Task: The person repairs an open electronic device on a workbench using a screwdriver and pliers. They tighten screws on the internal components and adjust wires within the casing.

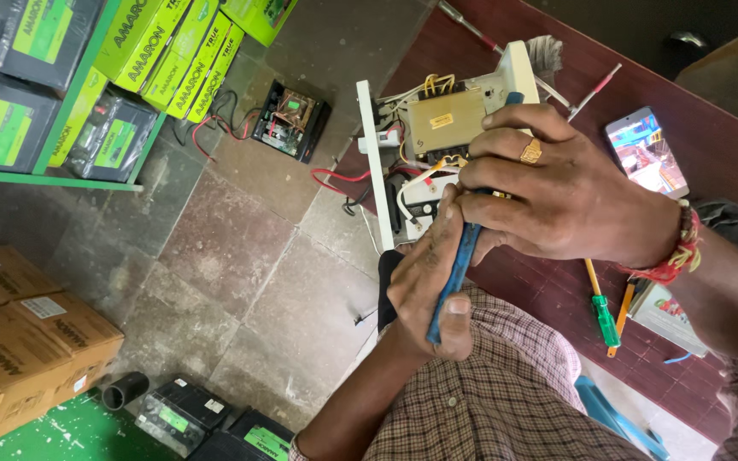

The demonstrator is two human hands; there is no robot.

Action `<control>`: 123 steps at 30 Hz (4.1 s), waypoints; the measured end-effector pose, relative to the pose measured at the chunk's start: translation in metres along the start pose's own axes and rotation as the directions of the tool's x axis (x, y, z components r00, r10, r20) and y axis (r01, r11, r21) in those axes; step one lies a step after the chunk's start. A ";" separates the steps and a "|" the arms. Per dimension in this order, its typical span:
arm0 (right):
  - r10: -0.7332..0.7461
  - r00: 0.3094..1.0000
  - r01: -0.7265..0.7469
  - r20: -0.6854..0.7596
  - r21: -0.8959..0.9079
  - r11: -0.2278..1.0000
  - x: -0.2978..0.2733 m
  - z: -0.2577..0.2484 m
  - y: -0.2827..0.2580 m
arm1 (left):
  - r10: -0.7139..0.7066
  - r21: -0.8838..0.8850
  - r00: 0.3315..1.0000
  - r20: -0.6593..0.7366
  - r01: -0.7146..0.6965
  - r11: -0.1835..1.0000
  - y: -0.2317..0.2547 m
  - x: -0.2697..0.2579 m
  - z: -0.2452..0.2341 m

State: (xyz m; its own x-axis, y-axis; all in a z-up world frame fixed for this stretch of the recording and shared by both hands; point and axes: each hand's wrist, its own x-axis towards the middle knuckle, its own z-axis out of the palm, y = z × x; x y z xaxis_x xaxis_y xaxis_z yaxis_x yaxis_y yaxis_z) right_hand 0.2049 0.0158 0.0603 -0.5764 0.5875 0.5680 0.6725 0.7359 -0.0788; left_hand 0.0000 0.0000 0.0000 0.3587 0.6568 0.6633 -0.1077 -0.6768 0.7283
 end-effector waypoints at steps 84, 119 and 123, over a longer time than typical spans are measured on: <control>-0.190 0.884 0.167 0.427 0.090 0.982 0.080 -0.023 -0.026 | -0.481 0.390 0.854 -0.199 0.519 0.761 -0.163 -0.122 -0.004; -0.056 0.836 0.331 0.547 -0.419 0.845 0.073 -0.035 -0.052 | -0.574 0.365 0.792 -0.207 0.607 0.706 -0.153 -0.114 -0.001; 0.096 0.666 0.195 0.740 -0.296 0.935 0.068 -0.034 -0.058 | -0.489 0.380 0.845 -0.216 0.534 0.756 -0.149 -0.113 0.000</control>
State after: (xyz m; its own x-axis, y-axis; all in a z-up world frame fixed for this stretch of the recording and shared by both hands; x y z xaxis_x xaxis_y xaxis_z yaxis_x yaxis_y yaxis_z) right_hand 0.1423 0.0015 0.1314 -0.6630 0.7105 -0.2357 0.6541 0.7030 0.2792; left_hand -0.0244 0.0271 -0.1835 0.1557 0.9577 0.2420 0.4622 -0.2871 0.8390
